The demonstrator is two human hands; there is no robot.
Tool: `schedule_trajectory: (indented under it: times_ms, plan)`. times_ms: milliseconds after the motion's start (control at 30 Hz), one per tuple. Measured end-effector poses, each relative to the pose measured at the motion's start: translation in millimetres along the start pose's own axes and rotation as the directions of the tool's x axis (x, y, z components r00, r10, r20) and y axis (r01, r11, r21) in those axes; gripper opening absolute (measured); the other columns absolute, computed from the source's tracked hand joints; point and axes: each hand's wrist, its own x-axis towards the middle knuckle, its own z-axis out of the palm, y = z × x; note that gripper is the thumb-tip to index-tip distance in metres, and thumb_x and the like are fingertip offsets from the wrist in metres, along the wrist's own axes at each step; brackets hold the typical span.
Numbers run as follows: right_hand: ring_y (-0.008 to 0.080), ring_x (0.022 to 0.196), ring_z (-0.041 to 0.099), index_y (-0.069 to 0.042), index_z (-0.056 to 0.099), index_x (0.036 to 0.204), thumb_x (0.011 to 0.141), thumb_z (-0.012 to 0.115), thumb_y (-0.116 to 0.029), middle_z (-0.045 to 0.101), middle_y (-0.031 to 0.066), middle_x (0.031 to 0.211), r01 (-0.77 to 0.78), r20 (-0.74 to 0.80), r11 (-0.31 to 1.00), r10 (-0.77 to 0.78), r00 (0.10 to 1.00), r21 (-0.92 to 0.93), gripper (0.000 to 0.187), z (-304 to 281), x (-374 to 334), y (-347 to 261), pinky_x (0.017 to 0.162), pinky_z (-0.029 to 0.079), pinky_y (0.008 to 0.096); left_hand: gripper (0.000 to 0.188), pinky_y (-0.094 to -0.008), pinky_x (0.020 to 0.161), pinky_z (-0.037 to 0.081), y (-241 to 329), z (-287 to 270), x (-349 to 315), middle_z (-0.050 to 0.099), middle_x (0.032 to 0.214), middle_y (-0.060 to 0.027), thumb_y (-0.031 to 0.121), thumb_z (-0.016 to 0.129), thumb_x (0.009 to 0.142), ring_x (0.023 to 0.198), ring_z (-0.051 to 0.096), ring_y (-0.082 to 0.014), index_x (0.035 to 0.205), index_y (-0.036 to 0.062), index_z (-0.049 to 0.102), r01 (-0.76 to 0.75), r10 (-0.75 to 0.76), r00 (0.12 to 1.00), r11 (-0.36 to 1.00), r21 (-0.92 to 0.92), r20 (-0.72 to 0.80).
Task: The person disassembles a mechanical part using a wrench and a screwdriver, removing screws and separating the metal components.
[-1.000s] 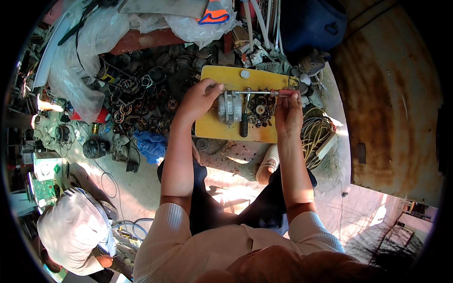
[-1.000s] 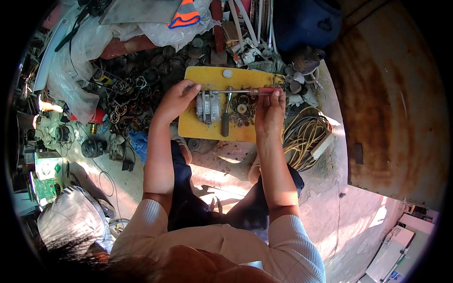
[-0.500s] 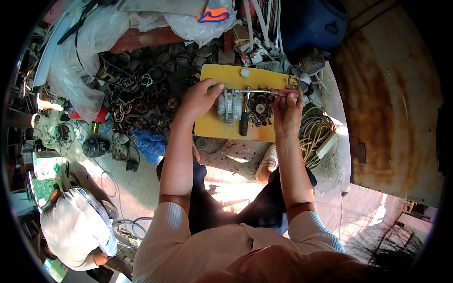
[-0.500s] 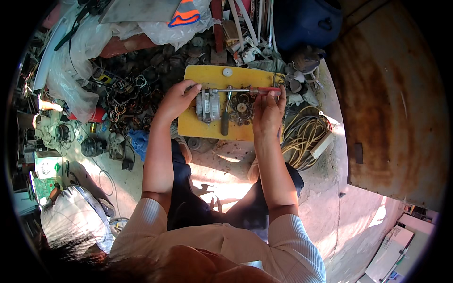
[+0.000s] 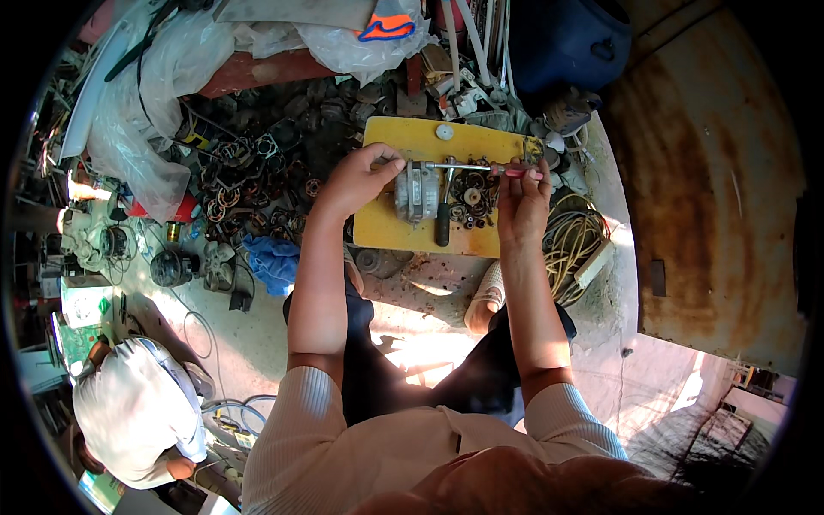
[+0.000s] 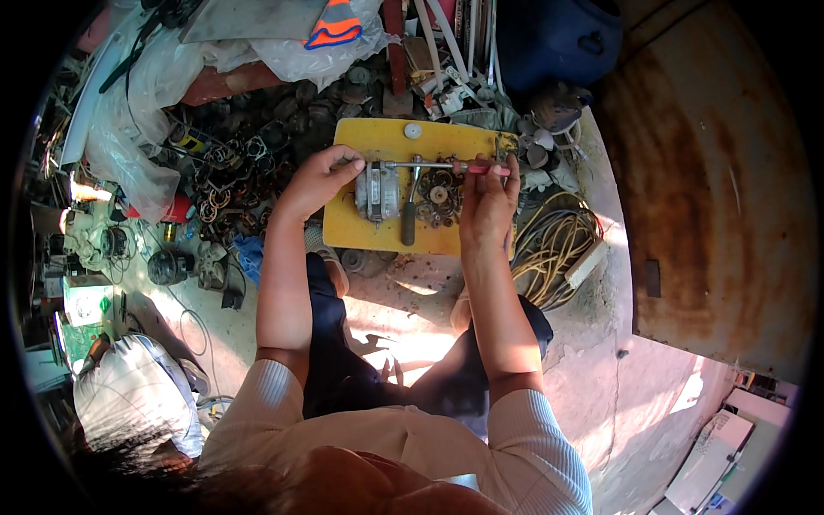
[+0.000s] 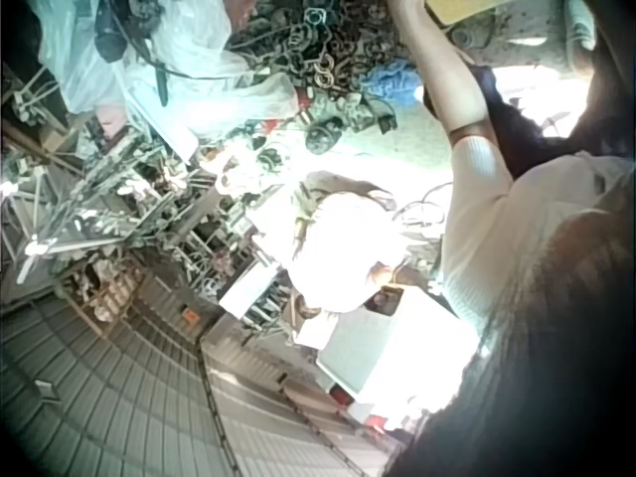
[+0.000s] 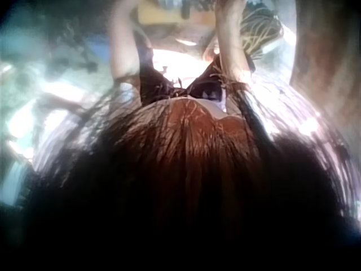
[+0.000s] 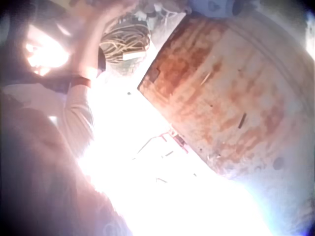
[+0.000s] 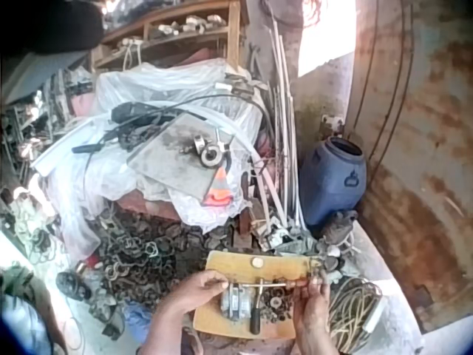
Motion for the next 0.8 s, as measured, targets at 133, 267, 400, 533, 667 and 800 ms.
schedule_trajectory:
  times_ms: [133,267,400,533,667,800]
  plan:
    - [0.023,0.107,0.058,-0.013,0.033,0.139,0.101,0.047,-0.011,0.056,0.0123,0.123,-0.02,-0.043,0.999,0.022,0.999,0.044,0.04,-4,1,4,0.096,0.049,0.0414,0.037,-0.0352,0.076,0.05,-4,5,4,0.069,0.093,-0.0138,0.037,0.064,0.092,0.084,0.065,-0.0221,0.106,0.002,0.065,0.024,-0.019,0.997,0.998,0.065,-0.073]
    - [0.0211,0.107,0.057,-0.016,0.038,0.135,0.101,0.05,-0.018,0.057,0.0082,0.12,-0.078,-0.047,0.996,0.079,0.996,0.032,0.035,3,-6,1,0.092,0.048,0.0383,0.04,-0.0359,0.078,0.05,-3,6,5,0.069,0.095,-0.0152,0.039,0.062,0.092,0.087,0.066,-0.0243,0.106,0.0017,0.065,0.059,-0.047,0.993,0.992,0.109,-0.107]
    - [0.0161,0.099,0.059,-0.02,0.043,0.13,0.1,0.054,-0.024,0.059,0.0028,0.112,-0.096,-0.076,0.993,0.091,0.993,-0.068,0.033,2,-4,-1,0.08,0.047,0.0306,0.036,-0.0331,0.076,0.049,-4,4,4,0.069,0.092,-0.011,0.035,0.063,0.093,0.084,0.064,-0.0181,0.105,0.0016,0.066,0.004,-0.004,0.993,1.0,-0.002,-0.119]
    - [0.0127,0.091,0.059,-0.02,0.043,0.13,0.099,0.056,-0.026,0.061,0.0009,0.106,-0.081,-0.05,0.989,0.075,0.996,-0.122,0.034,-9,0,-1,0.074,0.046,0.0275,0.028,-0.0273,0.074,0.045,0,-2,0,0.065,0.088,-0.001,0.029,0.064,0.094,0.08,0.055,-0.009,0.102,0.0024,0.065,0.031,-0.03,1.0,0.998,-0.06,0.004]
    - [0.0129,0.091,0.059,-0.019,0.043,0.131,0.099,0.056,-0.026,0.06,0.0017,0.103,-0.041,-0.055,0.997,0.038,0.998,-0.064,0.034,-9,3,4,0.077,0.046,0.0289,0.022,-0.0281,0.073,0.046,-2,-1,1,0.065,0.087,-0.001,0.024,0.066,0.092,0.079,0.056,-0.0096,0.099,0.0034,0.065,-0.026,0.026,1.0,0.999,-0.045,0.001]
    - [0.0127,0.091,0.059,-0.02,0.043,0.131,0.099,0.056,-0.025,0.06,0.0011,0.103,-0.06,-0.04,0.997,0.058,0.998,-0.052,0.034,-7,2,3,0.079,0.046,0.03,0.023,-0.0308,0.071,0.048,-5,1,3,0.068,0.087,-0.004,0.024,0.067,0.091,0.076,0.058,-0.0123,0.1,0.0032,0.066,-0.043,0.042,0.999,0.999,-0.027,-0.025]
